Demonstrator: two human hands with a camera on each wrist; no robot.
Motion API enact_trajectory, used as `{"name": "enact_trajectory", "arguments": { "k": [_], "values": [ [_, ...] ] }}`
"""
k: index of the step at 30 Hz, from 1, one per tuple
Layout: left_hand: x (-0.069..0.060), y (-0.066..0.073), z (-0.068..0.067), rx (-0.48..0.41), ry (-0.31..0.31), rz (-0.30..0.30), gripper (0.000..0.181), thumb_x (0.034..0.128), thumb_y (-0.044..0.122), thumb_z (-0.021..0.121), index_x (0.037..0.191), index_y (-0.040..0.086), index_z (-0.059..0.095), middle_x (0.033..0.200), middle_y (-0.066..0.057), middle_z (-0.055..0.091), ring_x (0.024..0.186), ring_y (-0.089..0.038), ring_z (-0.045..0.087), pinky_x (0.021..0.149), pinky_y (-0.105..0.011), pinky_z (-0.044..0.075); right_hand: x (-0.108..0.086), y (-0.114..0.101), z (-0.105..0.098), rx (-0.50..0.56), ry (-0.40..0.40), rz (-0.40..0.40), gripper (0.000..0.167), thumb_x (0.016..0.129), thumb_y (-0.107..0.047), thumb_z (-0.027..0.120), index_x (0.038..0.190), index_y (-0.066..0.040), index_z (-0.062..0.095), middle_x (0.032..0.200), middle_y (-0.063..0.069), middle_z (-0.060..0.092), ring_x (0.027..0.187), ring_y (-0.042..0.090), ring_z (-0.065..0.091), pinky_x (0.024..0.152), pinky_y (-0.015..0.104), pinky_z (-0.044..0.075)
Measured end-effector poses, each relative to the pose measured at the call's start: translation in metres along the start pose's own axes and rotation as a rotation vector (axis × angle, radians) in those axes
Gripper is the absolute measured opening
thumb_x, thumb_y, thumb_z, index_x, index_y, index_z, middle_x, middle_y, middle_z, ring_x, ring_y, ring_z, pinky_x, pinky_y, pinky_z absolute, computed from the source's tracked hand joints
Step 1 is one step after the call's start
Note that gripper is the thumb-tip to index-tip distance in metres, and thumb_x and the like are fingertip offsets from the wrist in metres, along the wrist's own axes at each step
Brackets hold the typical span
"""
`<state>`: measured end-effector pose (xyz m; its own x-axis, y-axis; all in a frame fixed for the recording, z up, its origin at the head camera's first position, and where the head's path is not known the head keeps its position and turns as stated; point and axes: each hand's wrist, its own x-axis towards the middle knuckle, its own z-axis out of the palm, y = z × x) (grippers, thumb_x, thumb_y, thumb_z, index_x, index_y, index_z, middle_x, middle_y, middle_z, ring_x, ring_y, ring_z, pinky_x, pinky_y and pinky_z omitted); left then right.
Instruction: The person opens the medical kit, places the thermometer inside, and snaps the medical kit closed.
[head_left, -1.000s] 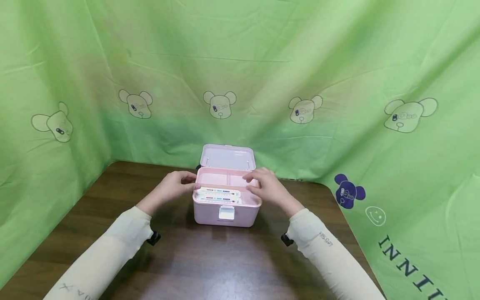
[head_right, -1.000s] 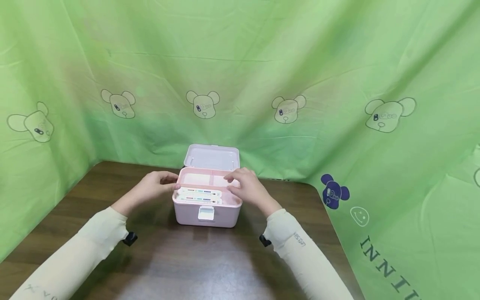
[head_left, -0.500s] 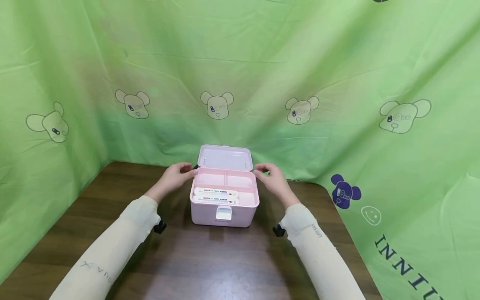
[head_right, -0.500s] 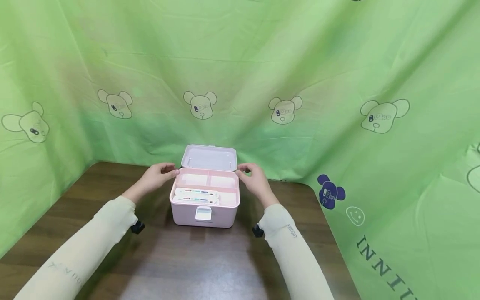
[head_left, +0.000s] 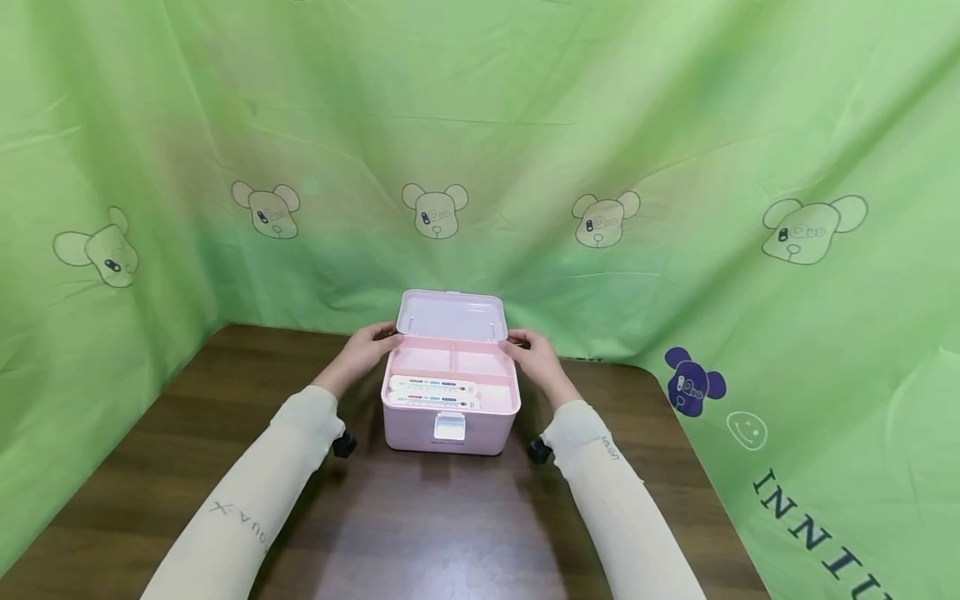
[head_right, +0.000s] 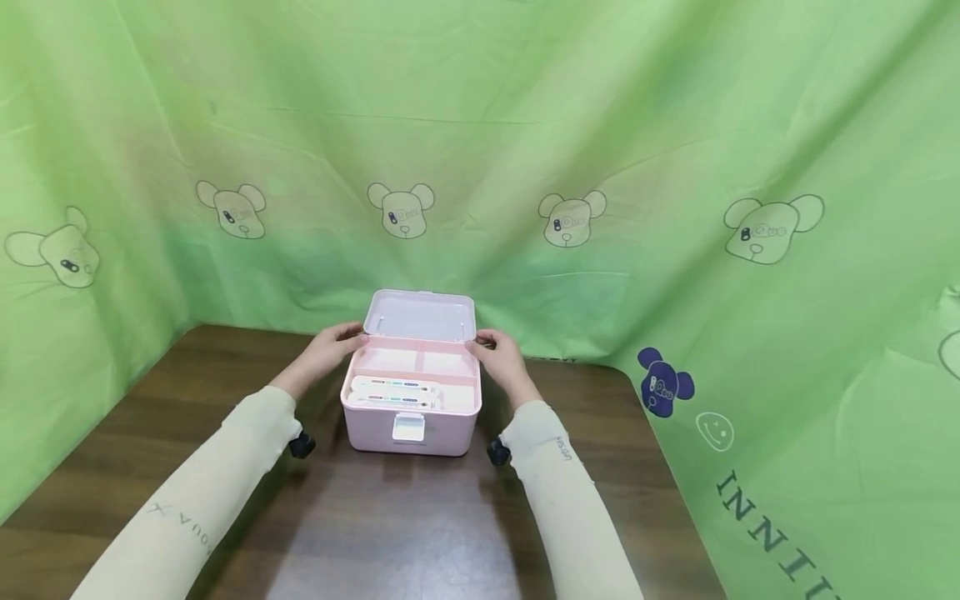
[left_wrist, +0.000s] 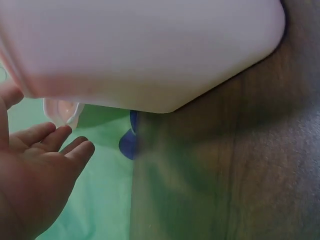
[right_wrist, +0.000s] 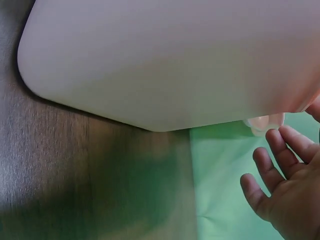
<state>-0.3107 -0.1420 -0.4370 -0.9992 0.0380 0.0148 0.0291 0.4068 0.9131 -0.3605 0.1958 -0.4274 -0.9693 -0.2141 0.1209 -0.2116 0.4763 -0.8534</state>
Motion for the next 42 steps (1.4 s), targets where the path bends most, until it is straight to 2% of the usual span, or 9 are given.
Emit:
{"name": "enact_trajectory", "arguments": {
  "k": [7, 11, 15, 20, 25, 30, 37, 42],
  "values": [
    [0.003, -0.002, -0.007, -0.114, -0.09, 0.003, 0.064, 0.1055, 0.03, 0.056, 0.158, -0.001, 0.035, 0.161, -0.022, 0.037, 0.152, -0.037, 0.028, 0.125, -0.054, 0.021, 0.005, 0.003, 0.002, 0.05, -0.09, 0.069, 0.054, 0.102, -0.029, 0.063, 0.146, 0.001, 0.053, 0.148, 0.022, 0.054, 0.139, 0.036, 0.048, 0.117, 0.049, 0.039],
    [0.003, -0.002, -0.007, -0.138, -0.113, 0.001, 0.061, 0.1062, 0.027, 0.055, 0.158, 0.0, 0.036, 0.161, -0.021, 0.038, 0.152, -0.037, 0.03, 0.125, -0.055, 0.023, 0.006, 0.003, 0.003, 0.102, -0.121, 0.097, 0.054, 0.103, -0.028, 0.062, 0.147, 0.001, 0.052, 0.15, 0.021, 0.052, 0.141, 0.036, 0.046, 0.119, 0.05, 0.036],
    [0.002, 0.001, -0.006, -0.14, -0.124, -0.029, 0.062, 0.1064, 0.029, 0.055, 0.159, 0.003, 0.035, 0.162, -0.019, 0.037, 0.151, -0.038, 0.03, 0.123, -0.056, 0.026, 0.006, 0.002, 0.003, 0.144, -0.119, 0.11, 0.052, 0.103, -0.024, 0.062, 0.147, 0.002, 0.051, 0.15, 0.022, 0.052, 0.14, 0.036, 0.047, 0.118, 0.05, 0.037],
    [0.001, 0.003, -0.006, -0.143, -0.11, -0.058, 0.062, 0.1056, 0.027, 0.057, 0.16, 0.007, 0.035, 0.164, -0.016, 0.035, 0.153, -0.037, 0.027, 0.124, -0.057, 0.024, 0.006, 0.003, 0.006, 0.175, -0.102, 0.092, 0.052, 0.104, -0.02, 0.061, 0.148, 0.004, 0.049, 0.147, 0.023, 0.053, 0.137, 0.035, 0.049, 0.117, 0.048, 0.039],
    [0.004, 0.005, -0.004, -0.14, -0.1, -0.009, 0.062, 0.1058, 0.023, 0.057, 0.161, 0.01, 0.033, 0.164, -0.015, 0.035, 0.154, -0.035, 0.026, 0.125, -0.056, 0.021, 0.005, 0.002, 0.006, 0.2, -0.05, 0.066, 0.048, 0.102, -0.013, 0.063, 0.147, 0.002, 0.052, 0.14, 0.022, 0.057, 0.127, 0.033, 0.054, 0.11, 0.044, 0.046],
    [0.002, 0.007, 0.0, -0.177, -0.048, 0.042, 0.061, 0.1046, 0.015, 0.059, 0.16, 0.008, 0.035, 0.164, -0.016, 0.035, 0.154, -0.033, 0.027, 0.125, -0.051, 0.025, 0.005, 0.003, 0.007, 0.201, -0.011, 0.035, 0.048, 0.1, -0.01, 0.066, 0.145, 0.0, 0.054, 0.139, 0.022, 0.059, 0.121, 0.031, 0.058, 0.099, 0.034, 0.051],
    [-0.001, 0.009, 0.005, -0.218, 0.022, 0.047, 0.06, 0.1024, 0.012, 0.063, 0.158, 0.011, 0.04, 0.163, -0.012, 0.037, 0.154, -0.027, 0.029, 0.123, -0.046, 0.032, 0.001, 0.004, 0.01, 0.204, 0.065, 0.024, 0.046, 0.097, -0.01, 0.07, 0.141, -0.003, 0.059, 0.136, 0.018, 0.062, 0.111, 0.028, 0.059, 0.086, 0.028, 0.052],
    [-0.001, 0.008, 0.007, -0.224, 0.065, 0.071, 0.059, 0.1, 0.009, 0.066, 0.155, 0.009, 0.045, 0.16, -0.014, 0.042, 0.151, -0.027, 0.035, 0.121, -0.044, 0.035, -0.002, 0.002, 0.012, 0.206, 0.118, 0.009, 0.044, 0.095, -0.008, 0.072, 0.137, -0.002, 0.061, 0.132, 0.017, 0.064, 0.103, 0.023, 0.058, 0.078, 0.023, 0.051]
  ]
}}
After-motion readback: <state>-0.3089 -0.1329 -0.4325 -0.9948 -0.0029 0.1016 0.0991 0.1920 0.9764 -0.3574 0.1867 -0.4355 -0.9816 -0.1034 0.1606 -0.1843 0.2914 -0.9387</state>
